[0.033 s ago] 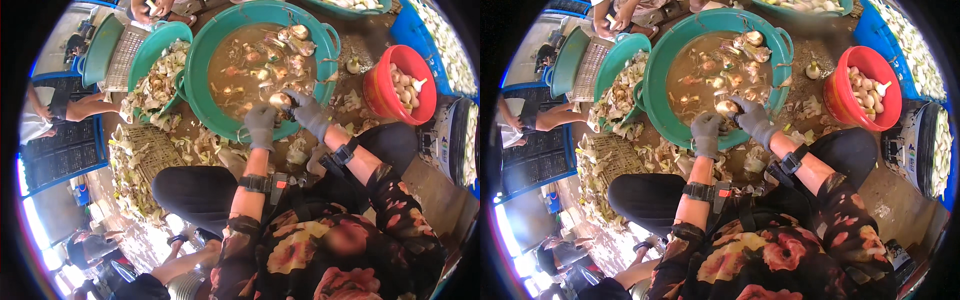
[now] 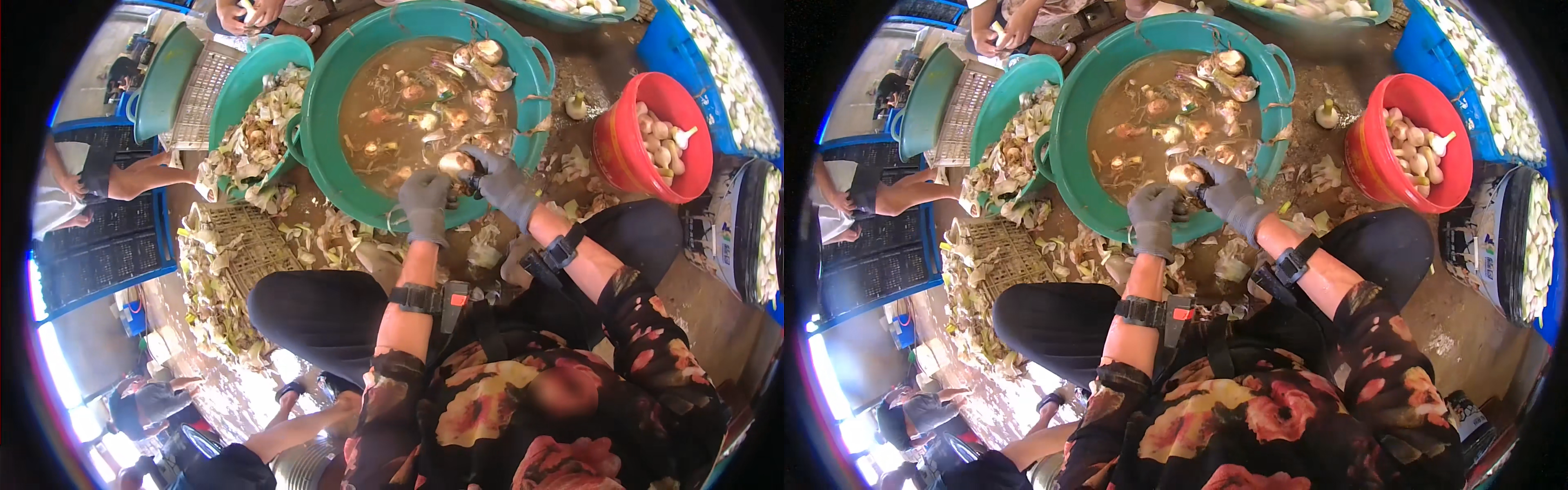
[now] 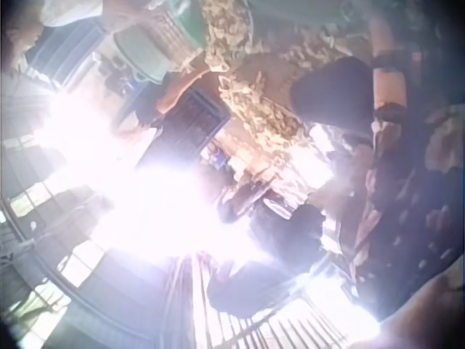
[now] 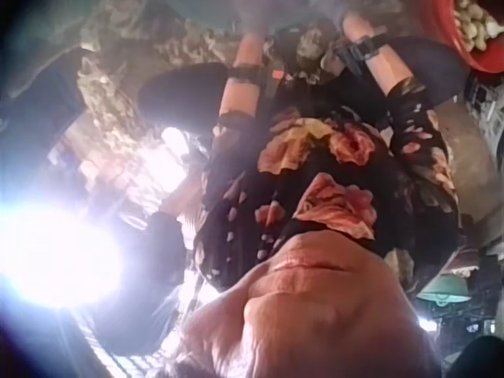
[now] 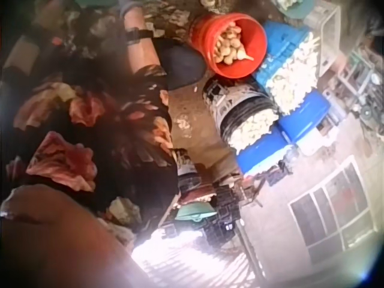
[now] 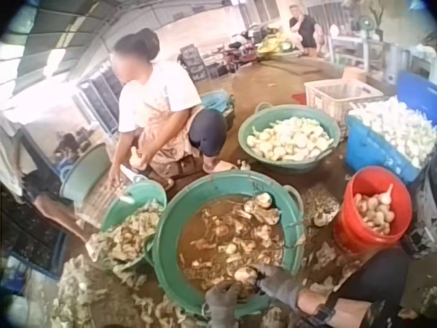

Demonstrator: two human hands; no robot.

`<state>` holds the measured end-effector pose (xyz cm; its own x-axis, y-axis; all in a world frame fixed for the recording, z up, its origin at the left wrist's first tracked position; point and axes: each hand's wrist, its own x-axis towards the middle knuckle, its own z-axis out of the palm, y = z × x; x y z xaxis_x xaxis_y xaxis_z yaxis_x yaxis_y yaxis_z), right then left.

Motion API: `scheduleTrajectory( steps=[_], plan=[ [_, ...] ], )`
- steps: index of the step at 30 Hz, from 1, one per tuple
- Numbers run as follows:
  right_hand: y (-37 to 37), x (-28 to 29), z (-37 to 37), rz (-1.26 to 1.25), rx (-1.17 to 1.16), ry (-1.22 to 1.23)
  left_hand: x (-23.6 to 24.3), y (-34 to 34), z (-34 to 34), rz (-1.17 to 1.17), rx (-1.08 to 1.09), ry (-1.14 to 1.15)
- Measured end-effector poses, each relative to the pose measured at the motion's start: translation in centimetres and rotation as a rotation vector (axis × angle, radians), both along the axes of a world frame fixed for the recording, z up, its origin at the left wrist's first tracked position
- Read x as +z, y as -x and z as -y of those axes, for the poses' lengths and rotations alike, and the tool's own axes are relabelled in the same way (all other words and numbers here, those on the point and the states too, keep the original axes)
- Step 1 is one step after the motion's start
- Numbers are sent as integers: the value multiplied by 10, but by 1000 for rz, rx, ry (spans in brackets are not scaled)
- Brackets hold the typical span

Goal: Peeling and washing root vegetables by hand in a processing facility.

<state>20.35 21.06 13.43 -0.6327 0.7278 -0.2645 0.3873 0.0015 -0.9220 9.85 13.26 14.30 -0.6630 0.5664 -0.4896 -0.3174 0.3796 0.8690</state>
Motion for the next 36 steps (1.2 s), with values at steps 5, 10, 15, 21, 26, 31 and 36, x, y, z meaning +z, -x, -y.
scheduleTrajectory(
  steps=[5, 10, 15, 21, 26, 31, 36],
  plan=[
    [-14, -18, -16, -271, -15, 457, 10, -1, -6, 141, 8, 15],
    [-25, -11, -19, -705, 29, 890, -26, 46, 16, -666, -266, 193],
    [-33, -12, -27, -928, -18, 1292, -33, 77, 26, -580, -178, 129],
    [-37, -24, -31, -632, 111, 941, 11, 17, -10, -645, -844, -14],
    [-34, -17, -31, -395, 300, 427, 0, 19, 4, -853, -946, 16],
    [-36, -20, -28, -252, 242, 421, -6, -1, 4, -1225, -946, 31],
    [-40, -14, -23, -237, 194, 529, -4, -19, 8, -1245, -862, 185]
  ],
)
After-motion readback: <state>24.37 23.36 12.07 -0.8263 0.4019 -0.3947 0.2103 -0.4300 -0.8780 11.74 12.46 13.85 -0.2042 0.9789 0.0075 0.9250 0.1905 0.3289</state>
